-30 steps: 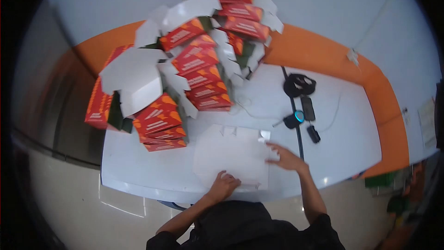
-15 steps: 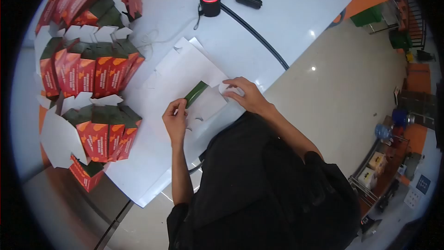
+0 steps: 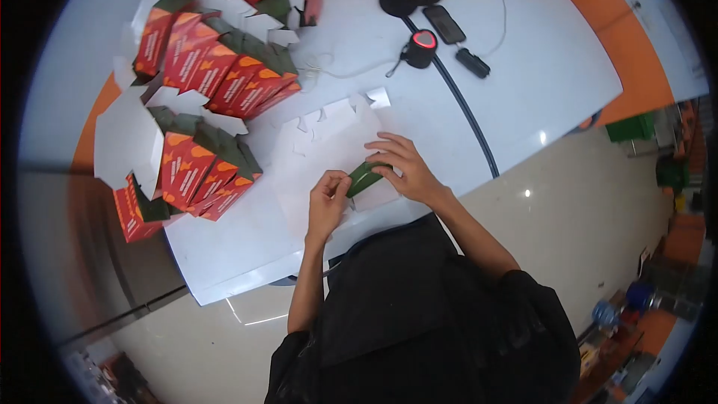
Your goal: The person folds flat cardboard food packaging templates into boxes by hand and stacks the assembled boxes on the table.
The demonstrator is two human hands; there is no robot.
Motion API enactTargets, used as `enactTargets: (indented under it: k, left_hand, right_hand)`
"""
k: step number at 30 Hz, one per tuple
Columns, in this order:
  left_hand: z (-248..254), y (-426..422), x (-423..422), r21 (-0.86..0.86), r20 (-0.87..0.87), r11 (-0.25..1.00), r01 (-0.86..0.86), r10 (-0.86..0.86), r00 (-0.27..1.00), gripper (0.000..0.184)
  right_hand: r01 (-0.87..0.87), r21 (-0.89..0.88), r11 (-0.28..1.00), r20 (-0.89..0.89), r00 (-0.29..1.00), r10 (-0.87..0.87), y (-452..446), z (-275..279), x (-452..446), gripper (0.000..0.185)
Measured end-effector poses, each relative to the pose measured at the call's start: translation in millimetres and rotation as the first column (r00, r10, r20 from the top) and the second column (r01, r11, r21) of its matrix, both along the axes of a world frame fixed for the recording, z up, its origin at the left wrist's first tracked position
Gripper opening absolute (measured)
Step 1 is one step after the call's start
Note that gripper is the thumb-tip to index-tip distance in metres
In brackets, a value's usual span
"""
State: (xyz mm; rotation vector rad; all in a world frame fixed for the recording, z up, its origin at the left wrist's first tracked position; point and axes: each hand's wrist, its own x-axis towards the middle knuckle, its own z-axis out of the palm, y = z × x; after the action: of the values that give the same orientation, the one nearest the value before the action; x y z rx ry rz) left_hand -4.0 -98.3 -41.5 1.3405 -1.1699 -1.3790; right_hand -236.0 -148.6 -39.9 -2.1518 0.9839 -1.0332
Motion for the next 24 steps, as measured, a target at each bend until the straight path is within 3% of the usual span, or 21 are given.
enactTargets:
  k: [3,6,10,13,15,17,18,19,20,21,24]
  left_hand:
    - [-0.5,-0.2,2.0,-0.005,-0.007,1.000,-0.002,0.002,1.000,0.011]
    - [2.7,1.6,6.5,-0.114,0.096,0.990,0.084,-0.073,0.993,0.016]
    - [12.0,-2.3,12.9,-0.083,0.238,0.977,0.197,-0.173,0.956,0.015]
    - [59.0,8.0,10.2,-0.522,0.552,0.834,0.177,0.173,0.815,0.013]
    - [89.9,38.4,16.3,-0.562,0.393,0.826,0.036,0.229,0.891,0.007]
    - [73.5,93.2,27.6,-0.404,0.101,0.903,-0.148,0.205,0.974,0.006]
    - [53.0,107.6,34.2,-0.474,-0.026,0.868,-0.151,0.158,0.987,0.010]
    - [42.3,117.6,37.5,-0.354,-0.003,0.924,-0.145,0.154,0.988,0.016]
    - [33.1,121.5,37.5,-0.016,-0.016,0.989,-0.144,0.143,0.990,0.021]
    - [5.0,123.7,37.9,0.086,-0.076,0.980,-0.179,0.186,0.980,0.023]
    - [-27.8,106.1,24.0,-0.126,-0.220,0.899,-0.420,0.388,0.895,0.032]
  right_hand:
    - [-0.064,0.010,0.998,-0.016,0.998,0.064,-4.9,-0.9,5.9,0.023]
    - [-0.139,0.038,0.990,-0.037,0.989,0.140,-8.5,-1.9,5.6,0.024]
    - [-0.222,0.177,0.959,-0.133,0.960,0.247,-8.6,3.1,-0.8,0.020]
    - [-0.157,0.190,0.969,-0.137,0.973,0.185,-5.6,5.1,0.4,0.017]
    - [-0.006,0.224,0.975,-0.037,0.999,0.014,-0.5,5.2,0.6,0.015]
    - [0.092,0.232,0.968,-0.009,0.996,-0.093,7.8,4.1,0.9,0.013]
    - [0.100,0.305,0.947,0.016,0.994,-0.110,10.0,9.7,4.9,0.012]
    - [0.074,0.311,0.947,0.053,0.994,-0.095,10.4,1.4,5.8,0.011]
    - [0.089,0.307,0.947,0.036,0.994,-0.105,13.9,1.3,10.6,0.011]
    - [0.085,0.360,0.929,0.029,0.994,-0.102,16.8,3.2,15.5,0.011]
    - [0.046,0.398,0.916,0.035,0.997,-0.065,22.9,0.8,28.2,0.012]
